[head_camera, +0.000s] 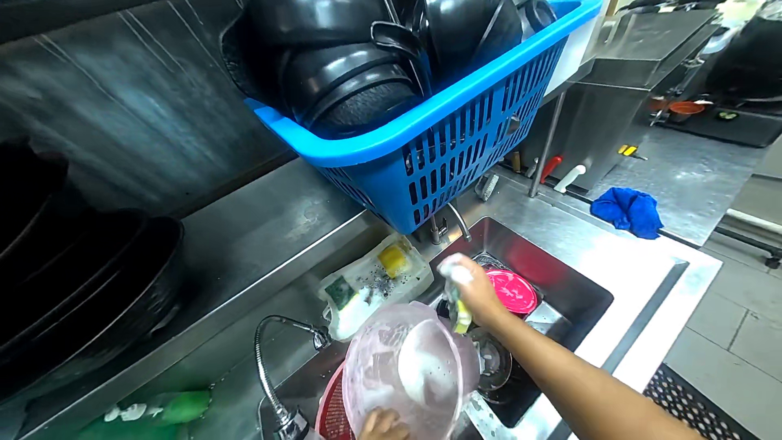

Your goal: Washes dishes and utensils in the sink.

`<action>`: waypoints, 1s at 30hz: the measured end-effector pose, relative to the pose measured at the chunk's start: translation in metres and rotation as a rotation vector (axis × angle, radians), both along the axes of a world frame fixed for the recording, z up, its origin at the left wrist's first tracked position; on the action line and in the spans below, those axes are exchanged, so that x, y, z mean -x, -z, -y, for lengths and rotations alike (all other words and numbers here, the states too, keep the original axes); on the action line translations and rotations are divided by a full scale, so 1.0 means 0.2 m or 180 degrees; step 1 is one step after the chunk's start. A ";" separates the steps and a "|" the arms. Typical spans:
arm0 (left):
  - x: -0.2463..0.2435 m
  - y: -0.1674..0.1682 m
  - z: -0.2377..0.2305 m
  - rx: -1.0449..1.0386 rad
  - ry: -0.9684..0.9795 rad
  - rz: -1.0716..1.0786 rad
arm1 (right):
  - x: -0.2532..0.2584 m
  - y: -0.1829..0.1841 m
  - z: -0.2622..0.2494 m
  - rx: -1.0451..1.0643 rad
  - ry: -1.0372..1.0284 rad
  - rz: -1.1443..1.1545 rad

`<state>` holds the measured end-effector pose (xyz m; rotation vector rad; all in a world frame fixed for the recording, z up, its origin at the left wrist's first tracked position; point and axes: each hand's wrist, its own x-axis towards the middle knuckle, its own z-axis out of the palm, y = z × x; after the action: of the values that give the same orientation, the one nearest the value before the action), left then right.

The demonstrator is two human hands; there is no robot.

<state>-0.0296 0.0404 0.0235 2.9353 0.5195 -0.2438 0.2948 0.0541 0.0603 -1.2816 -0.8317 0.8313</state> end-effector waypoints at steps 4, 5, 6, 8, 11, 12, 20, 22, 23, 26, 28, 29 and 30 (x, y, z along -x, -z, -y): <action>-0.25 -0.13 0.15 0.0462 -0.1142 -0.0262 | 0.04 0.30 -0.04 0.1099 0.0361 -0.1157; -0.33 -0.16 0.17 0.0682 -0.1455 -0.0356 | 0.10 0.37 -0.03 0.1373 0.0507 -0.0997; -0.40 -0.20 0.18 0.0904 -0.1737 -0.0501 | 0.17 0.44 -0.01 0.1584 0.0641 -0.0778; -0.46 -0.23 0.13 0.1343 -0.2204 -0.0569 | 0.31 0.56 0.05 0.1697 0.0802 -0.0561; -0.40 -0.18 0.02 0.1916 -0.2536 -0.0179 | 0.55 0.51 0.15 0.1526 0.0845 -0.0604; -0.38 -0.16 0.01 0.2112 -0.2583 -0.0036 | 0.61 0.44 0.17 0.1410 0.0779 -0.0599; -0.23 -0.15 0.15 0.3199 -0.3051 0.1916 | 0.59 0.22 0.16 0.0576 -0.0010 0.1424; -0.21 -0.14 0.18 0.3362 -0.3045 0.2244 | 0.38 0.31 0.06 0.1507 0.0233 0.0972; -0.21 -0.13 0.19 0.3412 -0.3013 0.2377 | 0.30 0.38 0.01 0.1784 0.0494 0.0652; -0.25 -0.11 0.22 0.3571 -0.3074 0.2741 | 0.31 0.42 0.00 0.1848 0.0770 0.0407; -0.27 -0.14 0.22 0.3558 -0.3381 0.3081 | 0.47 0.28 0.10 0.1567 0.0405 0.0622; -0.29 -0.17 0.23 0.3472 -0.3560 0.3230 | 0.56 0.21 0.17 0.1310 0.0180 0.0760; -0.30 -0.20 0.22 0.3481 -0.3572 0.3390 | 0.65 0.16 0.24 0.0886 0.0057 0.0956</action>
<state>0.0299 -0.0036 0.0627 1.1263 1.1477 0.8143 0.1648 0.0056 0.0290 -1.6866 -0.9626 0.7690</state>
